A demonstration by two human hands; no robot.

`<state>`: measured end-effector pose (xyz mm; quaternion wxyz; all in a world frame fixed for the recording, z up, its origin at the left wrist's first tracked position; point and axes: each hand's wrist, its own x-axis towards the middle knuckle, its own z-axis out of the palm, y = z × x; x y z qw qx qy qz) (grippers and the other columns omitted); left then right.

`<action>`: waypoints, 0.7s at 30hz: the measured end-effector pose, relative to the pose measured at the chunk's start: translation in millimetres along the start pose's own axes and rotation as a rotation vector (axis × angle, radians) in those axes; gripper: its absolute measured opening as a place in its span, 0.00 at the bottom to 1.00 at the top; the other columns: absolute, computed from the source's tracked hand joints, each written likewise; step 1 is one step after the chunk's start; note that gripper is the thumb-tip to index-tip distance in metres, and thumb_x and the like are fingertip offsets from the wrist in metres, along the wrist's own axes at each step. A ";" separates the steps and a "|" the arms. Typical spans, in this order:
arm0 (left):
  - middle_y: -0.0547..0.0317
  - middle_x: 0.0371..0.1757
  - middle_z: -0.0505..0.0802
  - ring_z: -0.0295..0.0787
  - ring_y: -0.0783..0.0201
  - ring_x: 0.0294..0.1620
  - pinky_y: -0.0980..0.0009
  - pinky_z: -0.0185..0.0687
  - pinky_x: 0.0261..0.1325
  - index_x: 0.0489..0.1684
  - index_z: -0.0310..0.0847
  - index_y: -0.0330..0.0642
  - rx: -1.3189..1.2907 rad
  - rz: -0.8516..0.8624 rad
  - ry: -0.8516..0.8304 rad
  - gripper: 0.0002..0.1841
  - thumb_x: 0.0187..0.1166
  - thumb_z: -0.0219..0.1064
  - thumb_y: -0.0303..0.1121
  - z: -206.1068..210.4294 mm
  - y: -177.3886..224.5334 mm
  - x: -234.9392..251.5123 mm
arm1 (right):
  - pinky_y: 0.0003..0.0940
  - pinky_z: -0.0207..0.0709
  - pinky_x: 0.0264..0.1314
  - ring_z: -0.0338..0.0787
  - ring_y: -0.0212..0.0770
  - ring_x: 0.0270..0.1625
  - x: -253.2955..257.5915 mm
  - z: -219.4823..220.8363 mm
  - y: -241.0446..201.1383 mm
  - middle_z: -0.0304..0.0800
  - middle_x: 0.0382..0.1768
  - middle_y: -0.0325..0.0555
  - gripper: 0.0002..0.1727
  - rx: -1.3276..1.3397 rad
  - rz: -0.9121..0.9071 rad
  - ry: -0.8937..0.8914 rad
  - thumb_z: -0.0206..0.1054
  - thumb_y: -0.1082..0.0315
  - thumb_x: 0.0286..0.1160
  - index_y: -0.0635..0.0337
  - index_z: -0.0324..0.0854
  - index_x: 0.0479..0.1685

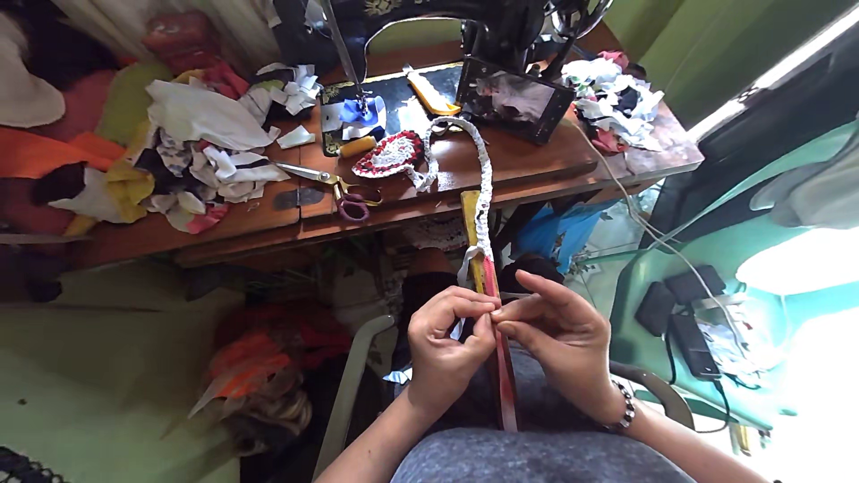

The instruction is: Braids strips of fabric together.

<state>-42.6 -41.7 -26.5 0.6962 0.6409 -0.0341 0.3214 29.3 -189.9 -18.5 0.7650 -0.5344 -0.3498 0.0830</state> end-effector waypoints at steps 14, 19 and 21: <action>0.48 0.41 0.95 0.96 0.58 0.49 0.61 0.95 0.58 0.33 0.88 0.29 0.160 0.088 -0.136 0.04 0.65 0.72 0.16 -13.0 0.9 5.7 | 0.31 0.92 0.52 0.97 0.39 0.44 0.8 -3.3 -2.0 0.97 0.44 0.49 0.35 0.051 0.110 -0.026 0.76 0.81 0.68 0.67 0.71 0.80; 0.52 0.37 0.93 0.96 0.60 0.44 0.59 0.96 0.56 0.30 0.86 0.32 0.186 0.107 -0.071 0.04 0.62 0.72 0.17 -8.7 -2.4 2.8 | 0.32 0.92 0.53 0.97 0.40 0.44 -1.8 -0.7 -3.2 0.98 0.45 0.48 0.37 0.002 0.089 -0.044 0.75 0.81 0.70 0.68 0.68 0.83; 0.53 0.36 0.93 0.95 0.60 0.43 0.60 0.96 0.55 0.29 0.85 0.33 0.202 0.112 -0.033 0.04 0.61 0.72 0.17 -6.9 -4.0 1.1 | 0.32 0.92 0.53 0.97 0.40 0.45 -3.5 0.1 -2.7 0.98 0.46 0.48 0.37 -0.031 0.070 -0.055 0.74 0.81 0.70 0.68 0.67 0.84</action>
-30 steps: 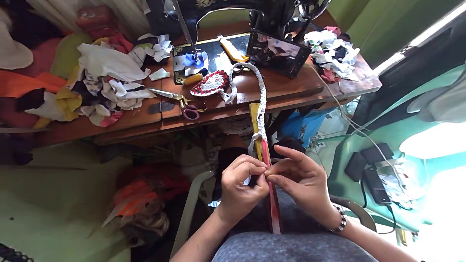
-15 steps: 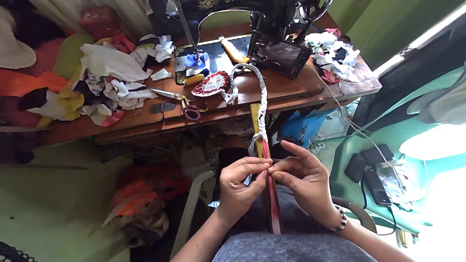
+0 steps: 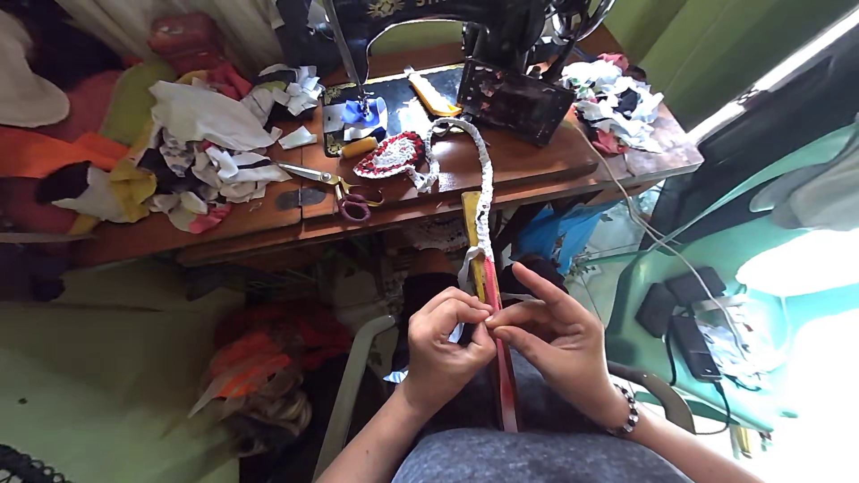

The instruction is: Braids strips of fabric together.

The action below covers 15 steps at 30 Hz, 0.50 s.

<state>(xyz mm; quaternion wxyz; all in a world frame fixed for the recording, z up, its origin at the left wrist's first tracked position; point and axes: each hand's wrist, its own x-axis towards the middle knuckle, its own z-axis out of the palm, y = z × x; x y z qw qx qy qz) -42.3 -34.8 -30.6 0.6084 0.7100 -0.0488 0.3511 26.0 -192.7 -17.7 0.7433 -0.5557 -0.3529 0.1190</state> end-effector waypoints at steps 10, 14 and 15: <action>0.47 0.43 0.93 0.93 0.58 0.47 0.65 0.93 0.51 0.40 0.87 0.28 -0.034 -0.066 -0.014 0.05 0.76 0.65 0.20 -6.9 -2.2 3.0 | 0.41 0.89 0.62 0.92 0.46 0.52 10.6 -5.6 1.0 0.89 0.51 0.52 0.37 0.173 0.073 0.038 0.74 0.81 0.69 0.64 0.68 0.83; 0.50 0.40 0.92 0.93 0.59 0.45 0.63 0.92 0.51 0.41 0.82 0.32 -0.059 -0.097 -0.068 0.10 0.86 0.54 0.26 -11.1 -4.4 0.4 | 0.37 0.89 0.57 0.90 0.41 0.47 14.3 -6.9 2.1 0.86 0.48 0.49 0.38 0.246 0.117 0.052 0.75 0.81 0.67 0.64 0.69 0.82; 0.50 0.40 0.91 0.93 0.58 0.44 0.61 0.92 0.52 0.41 0.80 0.33 -0.063 -0.104 -0.084 0.12 0.88 0.52 0.28 -11.8 -4.3 0.0 | 0.36 0.88 0.56 0.90 0.40 0.47 15.8 -7.3 2.1 0.86 0.48 0.49 0.37 0.262 0.122 0.049 0.75 0.81 0.68 0.64 0.69 0.82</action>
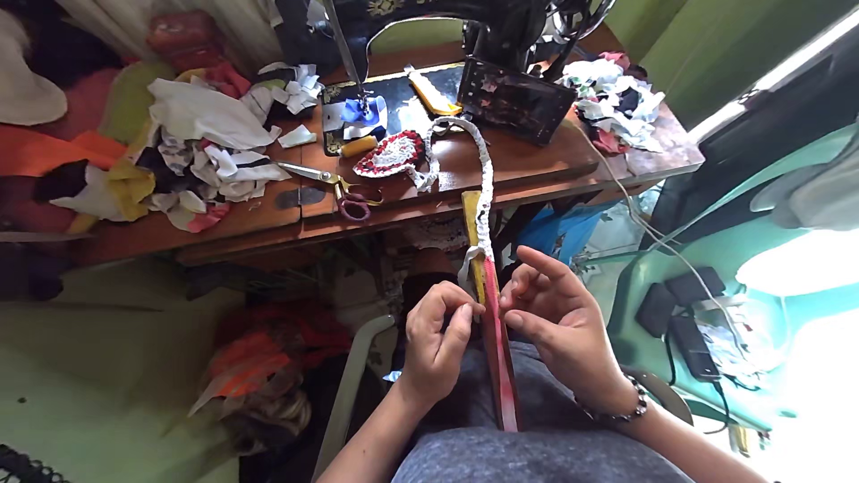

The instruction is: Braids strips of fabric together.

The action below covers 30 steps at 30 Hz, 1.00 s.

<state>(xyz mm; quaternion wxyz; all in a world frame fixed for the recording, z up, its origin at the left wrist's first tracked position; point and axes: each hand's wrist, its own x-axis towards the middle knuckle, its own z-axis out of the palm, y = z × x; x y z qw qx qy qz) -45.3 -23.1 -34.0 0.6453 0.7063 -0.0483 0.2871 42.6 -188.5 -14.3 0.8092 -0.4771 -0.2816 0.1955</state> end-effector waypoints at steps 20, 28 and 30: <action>0.55 0.26 0.88 0.89 0.68 0.28 0.71 0.90 0.36 0.29 0.79 0.33 0.046 0.022 -0.073 0.19 0.92 0.54 0.33 3.6 -0.2 -3.5 | 0.34 0.87 0.53 0.88 0.37 0.44 9.0 0.2 -4.7 0.84 0.47 0.48 0.36 0.117 0.061 -0.020 0.73 0.80 0.69 0.58 0.71 0.82; 0.47 0.42 0.93 0.92 0.60 0.46 0.67 0.92 0.52 0.32 0.85 0.31 0.042 0.074 -0.067 0.07 0.73 0.61 0.15 4.3 0.1 -0.3 | 0.34 0.87 0.52 0.88 0.37 0.43 8.4 -0.1 -2.4 0.85 0.46 0.48 0.35 0.118 0.057 -0.019 0.73 0.81 0.68 0.59 0.72 0.80; 0.51 0.31 0.90 0.90 0.64 0.37 0.72 0.88 0.42 0.25 0.83 0.32 0.049 0.088 -0.064 0.08 0.71 0.61 0.15 2.8 -0.7 -1.0 | 0.34 0.87 0.52 0.88 0.37 0.43 8.2 -0.2 -2.4 0.85 0.46 0.47 0.35 0.112 0.063 -0.017 0.73 0.80 0.68 0.58 0.72 0.80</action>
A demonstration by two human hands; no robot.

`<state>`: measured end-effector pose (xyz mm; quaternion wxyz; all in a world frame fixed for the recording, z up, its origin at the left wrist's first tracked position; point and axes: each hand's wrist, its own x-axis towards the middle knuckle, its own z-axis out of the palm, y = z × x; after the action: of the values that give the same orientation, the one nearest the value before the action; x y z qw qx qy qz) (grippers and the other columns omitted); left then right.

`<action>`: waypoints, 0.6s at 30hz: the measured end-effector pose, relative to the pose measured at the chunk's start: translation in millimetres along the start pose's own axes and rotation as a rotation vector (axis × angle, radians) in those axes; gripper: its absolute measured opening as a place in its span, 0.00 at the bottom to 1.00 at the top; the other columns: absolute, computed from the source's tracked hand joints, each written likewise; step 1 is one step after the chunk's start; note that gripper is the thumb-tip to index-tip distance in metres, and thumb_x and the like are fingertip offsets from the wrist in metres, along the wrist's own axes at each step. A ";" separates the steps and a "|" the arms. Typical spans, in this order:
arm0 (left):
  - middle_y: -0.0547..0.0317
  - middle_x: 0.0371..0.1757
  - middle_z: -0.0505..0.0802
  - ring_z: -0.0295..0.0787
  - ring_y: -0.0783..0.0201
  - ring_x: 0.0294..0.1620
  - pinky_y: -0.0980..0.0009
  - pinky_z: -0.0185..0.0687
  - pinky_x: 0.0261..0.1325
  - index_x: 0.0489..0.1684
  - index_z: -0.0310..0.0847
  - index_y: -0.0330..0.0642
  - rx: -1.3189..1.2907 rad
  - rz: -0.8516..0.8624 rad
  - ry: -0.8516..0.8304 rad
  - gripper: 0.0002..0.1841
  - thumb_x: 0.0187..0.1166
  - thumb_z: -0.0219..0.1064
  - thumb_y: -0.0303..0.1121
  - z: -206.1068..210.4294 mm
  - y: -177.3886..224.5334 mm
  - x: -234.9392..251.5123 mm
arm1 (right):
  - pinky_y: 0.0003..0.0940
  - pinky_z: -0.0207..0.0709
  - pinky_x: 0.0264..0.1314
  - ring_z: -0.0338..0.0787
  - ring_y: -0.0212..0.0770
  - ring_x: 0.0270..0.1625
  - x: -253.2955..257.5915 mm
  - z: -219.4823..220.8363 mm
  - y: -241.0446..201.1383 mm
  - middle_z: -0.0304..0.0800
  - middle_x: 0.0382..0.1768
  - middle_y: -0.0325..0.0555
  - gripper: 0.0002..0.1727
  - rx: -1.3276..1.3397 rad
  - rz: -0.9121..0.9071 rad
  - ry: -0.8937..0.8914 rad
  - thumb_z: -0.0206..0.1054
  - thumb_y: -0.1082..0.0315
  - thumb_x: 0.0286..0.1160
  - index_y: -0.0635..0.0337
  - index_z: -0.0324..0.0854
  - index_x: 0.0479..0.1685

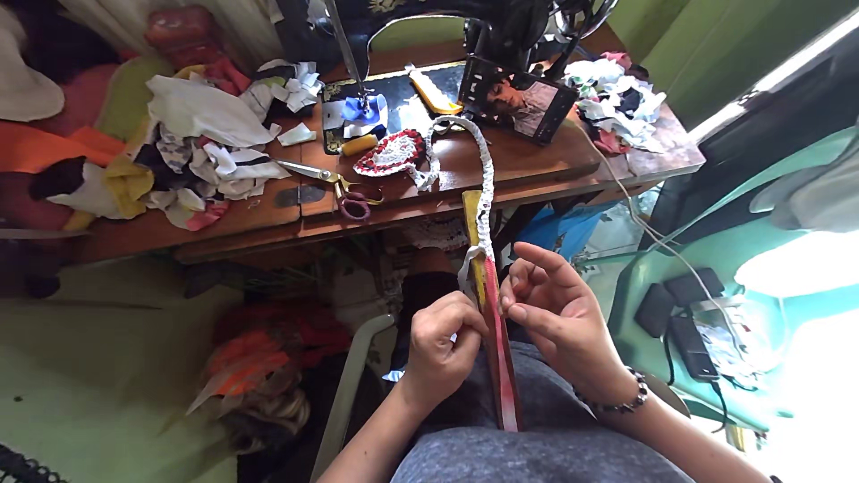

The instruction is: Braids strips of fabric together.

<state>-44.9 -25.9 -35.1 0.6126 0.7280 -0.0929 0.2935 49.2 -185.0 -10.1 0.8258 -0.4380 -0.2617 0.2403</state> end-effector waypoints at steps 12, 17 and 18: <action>0.47 0.39 0.96 0.95 0.63 0.42 0.69 0.94 0.48 0.40 0.90 0.26 -0.027 0.012 0.011 0.08 0.73 0.64 0.16 1.6 4.2 3.0 | 0.35 0.87 0.52 0.88 0.37 0.43 2.9 0.1 -2.3 0.85 0.45 0.46 0.33 0.002 0.007 0.016 0.73 0.80 0.69 0.56 0.74 0.78; 0.44 0.46 0.96 0.96 0.58 0.47 0.63 0.95 0.56 0.50 0.89 0.24 -0.046 0.004 -0.027 0.10 0.82 0.62 0.18 0.8 4.3 2.7 | 0.36 0.87 0.54 0.88 0.37 0.43 6.5 -4.0 -7.6 0.84 0.44 0.45 0.33 -0.016 -0.020 0.054 0.73 0.79 0.68 0.53 0.76 0.78; 0.44 0.46 0.96 0.96 0.58 0.47 0.63 0.95 0.56 0.51 0.89 0.24 -0.045 0.001 -0.028 0.10 0.83 0.62 0.19 0.7 4.2 3.0 | 0.35 0.88 0.54 0.88 0.37 0.43 6.7 -4.0 -8.2 0.84 0.44 0.45 0.33 -0.017 -0.020 0.055 0.73 0.79 0.68 0.53 0.75 0.78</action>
<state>-44.3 -26.9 -30.0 0.6274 0.7180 -0.1085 0.2813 58.1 -187.2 -3.6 0.8313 -0.4487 -0.2454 0.2176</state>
